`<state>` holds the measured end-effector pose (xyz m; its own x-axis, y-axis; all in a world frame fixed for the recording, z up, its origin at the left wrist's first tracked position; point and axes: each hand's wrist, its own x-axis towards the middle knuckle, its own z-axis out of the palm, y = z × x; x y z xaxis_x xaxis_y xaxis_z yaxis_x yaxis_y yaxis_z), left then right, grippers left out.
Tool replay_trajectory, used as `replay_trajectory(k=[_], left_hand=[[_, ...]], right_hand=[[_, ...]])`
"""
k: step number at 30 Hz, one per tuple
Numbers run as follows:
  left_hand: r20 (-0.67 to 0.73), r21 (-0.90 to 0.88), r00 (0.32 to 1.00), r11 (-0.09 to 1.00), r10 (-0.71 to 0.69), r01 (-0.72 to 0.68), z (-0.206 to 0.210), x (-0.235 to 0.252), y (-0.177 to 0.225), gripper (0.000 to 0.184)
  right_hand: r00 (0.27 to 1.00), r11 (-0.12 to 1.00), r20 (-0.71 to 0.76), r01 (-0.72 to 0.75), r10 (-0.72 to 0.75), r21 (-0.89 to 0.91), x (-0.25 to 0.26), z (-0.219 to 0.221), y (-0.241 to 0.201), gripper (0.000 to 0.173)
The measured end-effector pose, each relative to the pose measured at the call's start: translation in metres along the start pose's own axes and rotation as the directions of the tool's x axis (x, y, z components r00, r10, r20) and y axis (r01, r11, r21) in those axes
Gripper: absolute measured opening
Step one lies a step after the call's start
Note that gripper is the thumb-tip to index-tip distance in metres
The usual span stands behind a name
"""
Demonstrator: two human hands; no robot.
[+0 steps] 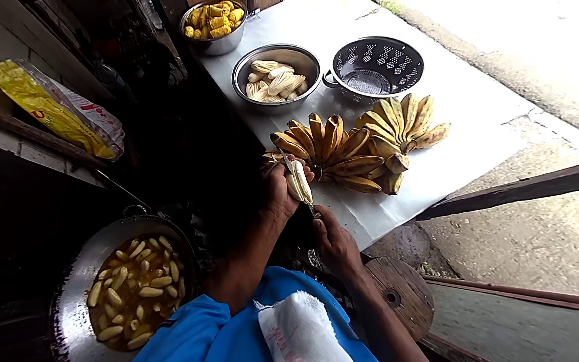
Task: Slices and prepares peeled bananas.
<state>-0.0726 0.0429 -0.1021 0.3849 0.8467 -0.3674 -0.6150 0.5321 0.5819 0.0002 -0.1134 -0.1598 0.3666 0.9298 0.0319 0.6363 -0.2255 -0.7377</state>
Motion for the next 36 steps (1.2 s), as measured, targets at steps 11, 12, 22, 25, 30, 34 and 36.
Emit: replay_trajectory(k=[11, 12, 22, 25, 30, 34, 36], left_hand=[[0.001, -0.056, 0.999, 0.997, -0.046, 0.046, 0.0, 0.021, 0.008, 0.03], [-0.013, -0.054, 0.999, 0.997, -0.05, 0.049, -0.001, 0.024, 0.011, 0.029], [0.018, -0.038, 0.998, 0.997, -0.064, 0.064, -0.002, 0.02, 0.0, 0.031], [0.033, -0.055, 0.997, 0.996, -0.066, 0.068, -0.003, 0.019, 0.001, 0.031], [-0.005, -0.008, 1.0, 1.0, -0.011, 0.011, -0.003, 0.01, -0.005, 0.031], [-0.002, -0.006, 1.0, 1.0, -0.021, 0.021, 0.002, 0.001, -0.017, 0.032], [-0.009, -0.018, 1.0, 1.0, -0.022, 0.022, 0.001, 0.003, -0.012, 0.033]], right_hand=[[0.998, 0.986, 0.057, 0.021, -0.03, 0.163, -0.01, -0.008, 0.003, 0.046], [0.996, 0.979, 0.07, 0.033, -0.048, 0.201, -0.021, -0.01, 0.002, 0.047], [0.996, 0.97, 0.071, 0.031, -0.049, 0.243, -0.011, -0.009, -0.001, 0.047], [0.997, 0.976, 0.069, 0.017, -0.033, 0.217, -0.023, -0.009, 0.001, 0.049], [0.998, 0.993, 0.057, -0.004, -0.003, 0.119, -0.015, -0.007, 0.001, 0.05], [0.996, 0.996, 0.071, -0.051, 0.046, 0.071, 0.011, -0.008, 0.001, 0.047], [0.998, 0.997, 0.065, -0.028, 0.023, 0.075, 0.001, -0.006, 0.005, 0.047]])
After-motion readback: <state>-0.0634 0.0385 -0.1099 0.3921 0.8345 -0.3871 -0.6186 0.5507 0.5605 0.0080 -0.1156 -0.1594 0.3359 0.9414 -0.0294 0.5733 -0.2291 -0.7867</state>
